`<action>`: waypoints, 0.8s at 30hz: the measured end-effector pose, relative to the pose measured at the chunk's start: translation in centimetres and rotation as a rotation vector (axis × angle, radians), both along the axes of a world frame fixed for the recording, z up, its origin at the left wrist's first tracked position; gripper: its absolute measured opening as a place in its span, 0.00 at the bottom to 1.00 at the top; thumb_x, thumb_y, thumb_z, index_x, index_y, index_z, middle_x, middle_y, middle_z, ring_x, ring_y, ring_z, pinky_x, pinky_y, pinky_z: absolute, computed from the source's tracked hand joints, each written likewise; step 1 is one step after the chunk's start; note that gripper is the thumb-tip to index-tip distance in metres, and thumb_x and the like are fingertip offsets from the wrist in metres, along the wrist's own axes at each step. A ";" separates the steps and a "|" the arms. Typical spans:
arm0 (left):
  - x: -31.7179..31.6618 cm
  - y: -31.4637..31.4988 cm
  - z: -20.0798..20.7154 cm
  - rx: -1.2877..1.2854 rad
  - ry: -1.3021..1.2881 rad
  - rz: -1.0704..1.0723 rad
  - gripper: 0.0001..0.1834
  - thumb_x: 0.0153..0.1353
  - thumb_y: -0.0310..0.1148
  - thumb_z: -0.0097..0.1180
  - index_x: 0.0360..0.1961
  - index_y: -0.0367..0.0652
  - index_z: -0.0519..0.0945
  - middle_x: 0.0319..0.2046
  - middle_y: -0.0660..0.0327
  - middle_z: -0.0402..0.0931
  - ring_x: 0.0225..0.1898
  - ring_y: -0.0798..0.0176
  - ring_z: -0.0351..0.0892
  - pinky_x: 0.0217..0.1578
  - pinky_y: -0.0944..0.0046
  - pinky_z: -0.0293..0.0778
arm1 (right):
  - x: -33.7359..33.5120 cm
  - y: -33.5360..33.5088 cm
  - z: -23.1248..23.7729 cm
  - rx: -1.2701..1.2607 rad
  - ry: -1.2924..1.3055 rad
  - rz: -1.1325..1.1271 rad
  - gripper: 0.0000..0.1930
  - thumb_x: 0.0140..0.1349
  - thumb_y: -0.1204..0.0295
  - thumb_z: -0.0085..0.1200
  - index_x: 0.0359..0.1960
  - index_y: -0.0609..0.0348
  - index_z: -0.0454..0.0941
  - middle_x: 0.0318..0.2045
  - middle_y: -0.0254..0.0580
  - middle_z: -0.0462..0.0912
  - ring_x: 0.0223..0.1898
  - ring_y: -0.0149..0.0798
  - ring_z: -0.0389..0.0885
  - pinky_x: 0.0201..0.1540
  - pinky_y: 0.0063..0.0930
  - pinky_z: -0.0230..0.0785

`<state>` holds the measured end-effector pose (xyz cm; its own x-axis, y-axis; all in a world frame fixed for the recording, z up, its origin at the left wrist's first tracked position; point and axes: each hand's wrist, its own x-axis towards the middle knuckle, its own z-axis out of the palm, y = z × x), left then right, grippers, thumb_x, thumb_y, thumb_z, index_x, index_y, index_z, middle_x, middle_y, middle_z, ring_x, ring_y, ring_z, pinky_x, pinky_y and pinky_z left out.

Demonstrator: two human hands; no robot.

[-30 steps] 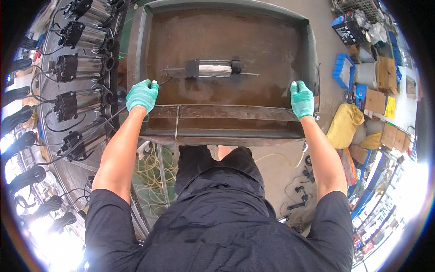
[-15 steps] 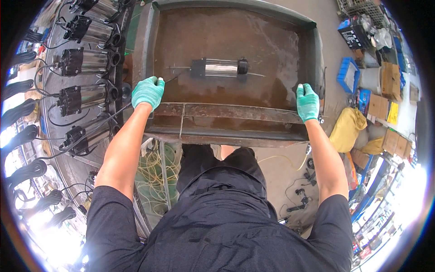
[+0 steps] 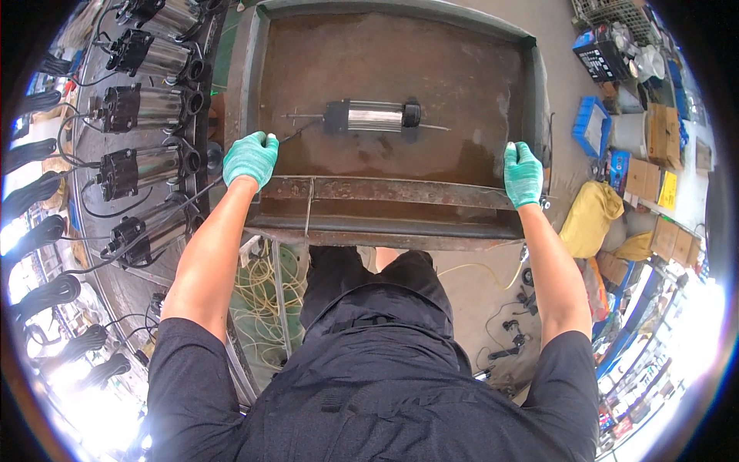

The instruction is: The person cleans a cylindrical metal component by immersing it in a tub of water, wiping it with their gloved hands, and rinsing it.

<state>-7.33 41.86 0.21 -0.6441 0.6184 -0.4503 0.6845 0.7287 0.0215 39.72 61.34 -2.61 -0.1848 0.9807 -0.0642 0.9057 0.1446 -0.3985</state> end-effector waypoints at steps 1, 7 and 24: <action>0.0 0.0 0.1 0.002 0.003 0.006 0.23 0.69 0.52 0.45 0.43 0.48 0.84 0.44 0.48 0.84 0.50 0.41 0.81 0.52 0.46 0.76 | 0.0 0.0 0.0 0.001 0.000 -0.001 0.16 0.72 0.58 0.51 0.42 0.58 0.81 0.36 0.61 0.84 0.39 0.65 0.82 0.42 0.52 0.74; 0.0 -0.2 -0.2 0.022 0.026 0.002 0.22 0.69 0.51 0.45 0.44 0.48 0.84 0.44 0.48 0.84 0.49 0.40 0.82 0.51 0.45 0.77 | -0.1 -0.1 0.2 -0.007 -0.022 -0.012 0.16 0.72 0.58 0.51 0.42 0.58 0.81 0.36 0.60 0.84 0.39 0.65 0.82 0.42 0.51 0.74; 2.2 1.5 -2.4 0.628 -0.250 -0.090 0.09 0.63 0.29 0.56 0.44 0.44 0.81 0.40 0.49 0.83 0.42 0.44 0.83 0.46 0.52 0.77 | -0.1 -0.2 0.3 0.019 -0.022 -0.049 0.17 0.72 0.56 0.49 0.44 0.57 0.81 0.38 0.60 0.84 0.41 0.65 0.82 0.44 0.53 0.74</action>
